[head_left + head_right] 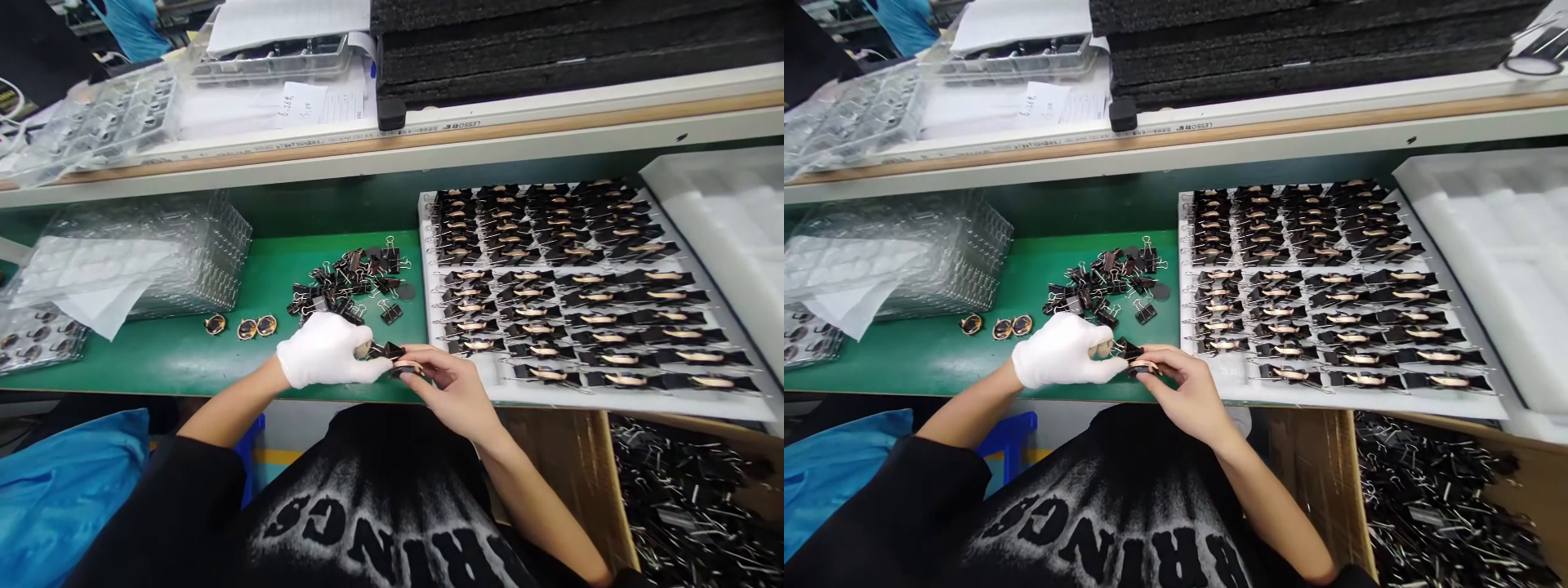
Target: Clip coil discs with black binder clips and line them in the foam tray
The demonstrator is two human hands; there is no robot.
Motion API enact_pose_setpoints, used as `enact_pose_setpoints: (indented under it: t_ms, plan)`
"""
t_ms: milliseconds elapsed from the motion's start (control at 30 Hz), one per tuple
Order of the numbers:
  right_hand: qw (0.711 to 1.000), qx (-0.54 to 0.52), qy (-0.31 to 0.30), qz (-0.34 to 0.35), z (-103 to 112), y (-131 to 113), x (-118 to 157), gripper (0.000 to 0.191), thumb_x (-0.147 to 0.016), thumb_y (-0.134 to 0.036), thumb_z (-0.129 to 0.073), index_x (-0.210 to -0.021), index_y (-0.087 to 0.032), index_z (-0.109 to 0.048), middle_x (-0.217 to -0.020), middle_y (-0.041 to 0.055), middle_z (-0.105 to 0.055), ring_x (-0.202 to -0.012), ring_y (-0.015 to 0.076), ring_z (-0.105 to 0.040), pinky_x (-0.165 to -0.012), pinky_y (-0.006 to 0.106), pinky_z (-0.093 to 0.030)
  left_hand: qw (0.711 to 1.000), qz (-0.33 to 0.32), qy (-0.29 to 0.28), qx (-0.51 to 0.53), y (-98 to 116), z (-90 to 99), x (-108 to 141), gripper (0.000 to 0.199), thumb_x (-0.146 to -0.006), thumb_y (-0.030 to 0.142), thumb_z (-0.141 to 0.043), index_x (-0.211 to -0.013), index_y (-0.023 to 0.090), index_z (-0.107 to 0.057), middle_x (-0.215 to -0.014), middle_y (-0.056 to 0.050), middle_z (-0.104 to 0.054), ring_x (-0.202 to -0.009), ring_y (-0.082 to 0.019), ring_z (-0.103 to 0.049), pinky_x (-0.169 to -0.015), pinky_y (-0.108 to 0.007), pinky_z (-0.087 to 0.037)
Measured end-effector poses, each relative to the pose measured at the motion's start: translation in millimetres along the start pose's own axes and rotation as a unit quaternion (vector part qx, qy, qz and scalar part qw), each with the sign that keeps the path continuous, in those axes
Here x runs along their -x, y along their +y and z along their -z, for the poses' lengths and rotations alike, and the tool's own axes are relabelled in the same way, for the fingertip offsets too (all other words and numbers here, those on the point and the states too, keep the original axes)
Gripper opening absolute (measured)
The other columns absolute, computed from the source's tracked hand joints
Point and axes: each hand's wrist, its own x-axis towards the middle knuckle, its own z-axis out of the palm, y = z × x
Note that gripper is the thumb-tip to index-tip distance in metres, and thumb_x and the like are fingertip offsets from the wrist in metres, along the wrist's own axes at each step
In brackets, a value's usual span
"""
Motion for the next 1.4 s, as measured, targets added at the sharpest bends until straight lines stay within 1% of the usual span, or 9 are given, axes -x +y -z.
enact_pose_setpoints:
  t_ms: [200,367,533,700,1000,1067,1200,1300,1400]
  plan:
    - [0.965,-0.232,0.066,-0.104,-2.1,-12.0,-5.5,0.023,-0.077,-0.033,-0.090,-0.097,-0.026,-0.083,-0.103,0.0036,-0.080,-0.092,0.0159,-0.074,-0.086,0.025,-0.060,0.950,0.062,0.037,0.304,-1.3,-8.8,-2.1,0.039,-0.073,0.033,-0.067,-0.050,0.019,-0.037,-0.045,0.007,-0.035,-0.047,-0.006,-0.028,-0.046,-0.022,-0.023]
    - [0.933,-0.309,0.106,-0.152,-11.0,-10.7,-13.0,0.031,-0.069,-0.034,-0.095,-0.096,-0.024,-0.083,-0.098,0.0024,-0.080,-0.087,0.0129,-0.072,-0.081,0.020,-0.060,0.914,0.148,0.029,0.376,5.9,-18.2,-3.9,0.042,-0.078,0.038,-0.065,-0.050,0.019,-0.041,-0.044,0.006,-0.040,-0.046,-0.007,-0.033,-0.045,-0.023,-0.026]
    - [0.951,-0.250,0.112,-0.140,-5.0,-4.1,-15.8,0.031,-0.069,-0.034,-0.095,-0.095,-0.023,-0.083,-0.096,0.0037,-0.081,-0.087,0.0159,-0.073,-0.084,0.026,-0.060,0.905,0.162,-0.015,0.393,9.2,-19.4,0.2,0.045,-0.086,0.040,-0.064,-0.051,0.019,-0.046,-0.044,0.004,-0.051,-0.045,-0.008,-0.042,-0.047,-0.023,-0.034]
    - [0.975,-0.170,0.076,-0.122,0.8,-0.9,-16.2,0.031,-0.071,-0.036,-0.094,-0.096,-0.024,-0.083,-0.097,0.0052,-0.081,-0.087,0.0191,-0.073,-0.088,0.033,-0.059,0.917,0.159,-0.030,0.365,7.5,-19.1,3.6,0.046,-0.088,0.043,-0.063,-0.052,0.019,-0.049,-0.045,0.005,-0.053,-0.046,-0.008,-0.044,-0.049,-0.023,-0.035]
    - [0.976,-0.156,0.074,-0.135,-3.3,2.3,-15.7,0.030,-0.070,-0.036,-0.094,-0.095,-0.022,-0.082,-0.090,0.0032,-0.079,-0.080,0.0164,-0.069,-0.081,0.030,-0.057,0.914,0.166,-0.071,0.364,2.6,-23.4,5.4,0.041,-0.092,0.045,-0.057,-0.059,0.020,-0.054,-0.049,0.004,-0.059,-0.049,-0.011,-0.050,-0.051,-0.024,-0.039]
    - [0.967,-0.193,0.080,-0.146,-1.8,-0.7,-15.3,0.031,-0.070,-0.035,-0.094,-0.095,-0.023,-0.080,-0.093,0.0024,-0.078,-0.083,0.0164,-0.070,-0.083,0.030,-0.058,0.923,0.136,-0.038,0.358,-5.5,-18.5,7.0,0.041,-0.098,0.043,-0.045,-0.068,0.020,-0.060,-0.055,0.002,-0.063,-0.054,-0.012,-0.057,-0.059,-0.026,-0.045]
    - [0.926,-0.327,0.095,-0.162,1.4,-9.3,-13.8,0.033,-0.070,-0.040,-0.094,-0.095,-0.028,-0.077,-0.100,-0.0007,-0.076,-0.094,0.0177,-0.071,-0.099,0.036,-0.059,0.976,0.138,0.073,0.152,-11.6,-15.2,12.1,0.048,-0.103,0.047,-0.035,-0.074,0.020,-0.062,-0.059,-0.001,-0.063,-0.059,-0.016,-0.060,-0.065,-0.029,-0.042]
    - [0.913,-0.366,0.085,-0.160,-0.3,-12.1,-12.0,0.030,-0.071,-0.041,-0.093,-0.091,-0.029,-0.076,-0.094,-0.0018,-0.073,-0.093,0.0169,-0.069,-0.089,0.032,-0.061,0.986,0.155,0.055,-0.008,-2.4,-33.1,16.2,0.051,-0.095,0.065,-0.051,-0.073,0.020,-0.062,-0.056,-0.004,-0.060,-0.056,-0.019,-0.060,-0.058,-0.030,-0.029]
    - [0.915,-0.361,0.075,-0.164,-6.1,-10.3,-11.3,0.030,-0.069,-0.036,-0.094,-0.090,-0.028,-0.075,-0.092,-0.0014,-0.073,-0.087,0.0165,-0.067,-0.075,0.028,-0.058,0.979,0.194,0.025,-0.059,6.6,-59.5,19.1,0.055,-0.095,0.067,-0.049,-0.074,0.019,-0.062,-0.052,-0.006,-0.057,-0.052,-0.023,-0.060,-0.055,-0.029,-0.022]
